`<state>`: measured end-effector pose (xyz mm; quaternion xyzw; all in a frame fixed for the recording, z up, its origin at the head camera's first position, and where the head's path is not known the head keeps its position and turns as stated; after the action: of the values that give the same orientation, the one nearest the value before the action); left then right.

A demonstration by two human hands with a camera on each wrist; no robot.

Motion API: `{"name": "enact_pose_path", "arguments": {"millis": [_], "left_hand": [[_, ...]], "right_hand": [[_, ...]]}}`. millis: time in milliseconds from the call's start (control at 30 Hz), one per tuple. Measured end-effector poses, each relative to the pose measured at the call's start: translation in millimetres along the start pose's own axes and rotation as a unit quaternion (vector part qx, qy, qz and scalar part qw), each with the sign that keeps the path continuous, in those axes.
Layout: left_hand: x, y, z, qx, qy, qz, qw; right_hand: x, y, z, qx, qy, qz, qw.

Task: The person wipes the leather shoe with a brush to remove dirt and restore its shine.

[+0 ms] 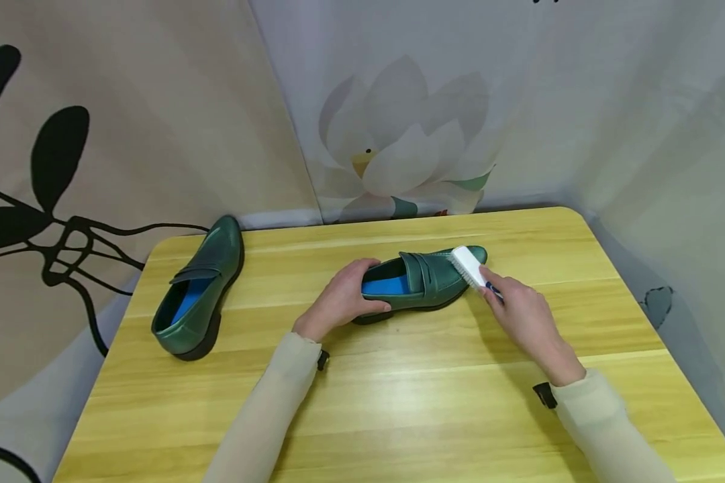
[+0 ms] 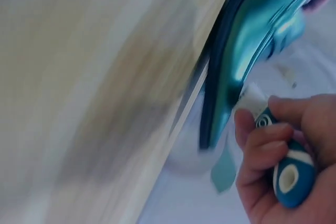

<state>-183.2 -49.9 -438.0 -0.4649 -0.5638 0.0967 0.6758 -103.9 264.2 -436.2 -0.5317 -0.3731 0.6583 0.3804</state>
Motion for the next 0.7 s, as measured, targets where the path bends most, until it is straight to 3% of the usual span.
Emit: {"name": "enact_pose_path", "arguments": {"millis": [167, 400, 567, 700], "left_hand": [[-0.7, -1.2, -1.1, 0.007, 0.003, -0.003, 1.0], [-2.3, 0.2, -0.9, 0.004, 0.009, 0.0, 1.0], [-2.2, 1.4, -1.0, 0.005, 0.008, 0.001, 0.9999], [-2.3, 0.5, -2.0, 0.005, 0.006, -0.001, 1.0]], "right_hand": [[-15.3, 4.9, -2.3, -0.037, -0.016, 0.041, 0.998], [2.4, -2.0, 4.3, -0.022, 0.007, 0.009, 1.0], [17.9, -10.2, 13.2, 0.018, 0.022, -0.012, 1.0], [17.6, -12.2, 20.7, 0.033, 0.031, -0.024, 0.999]]}}
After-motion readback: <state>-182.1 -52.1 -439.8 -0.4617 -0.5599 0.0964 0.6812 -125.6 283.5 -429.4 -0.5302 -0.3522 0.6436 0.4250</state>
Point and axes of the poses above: each hand's wrist, its own z-axis towards the middle knuckle, its own y-axis out of the palm, x = y × z, the point moved 2 cm from there along z, towards the middle knuckle, and after that the axes turned 3 degrees about y, right-handed, at the moved point
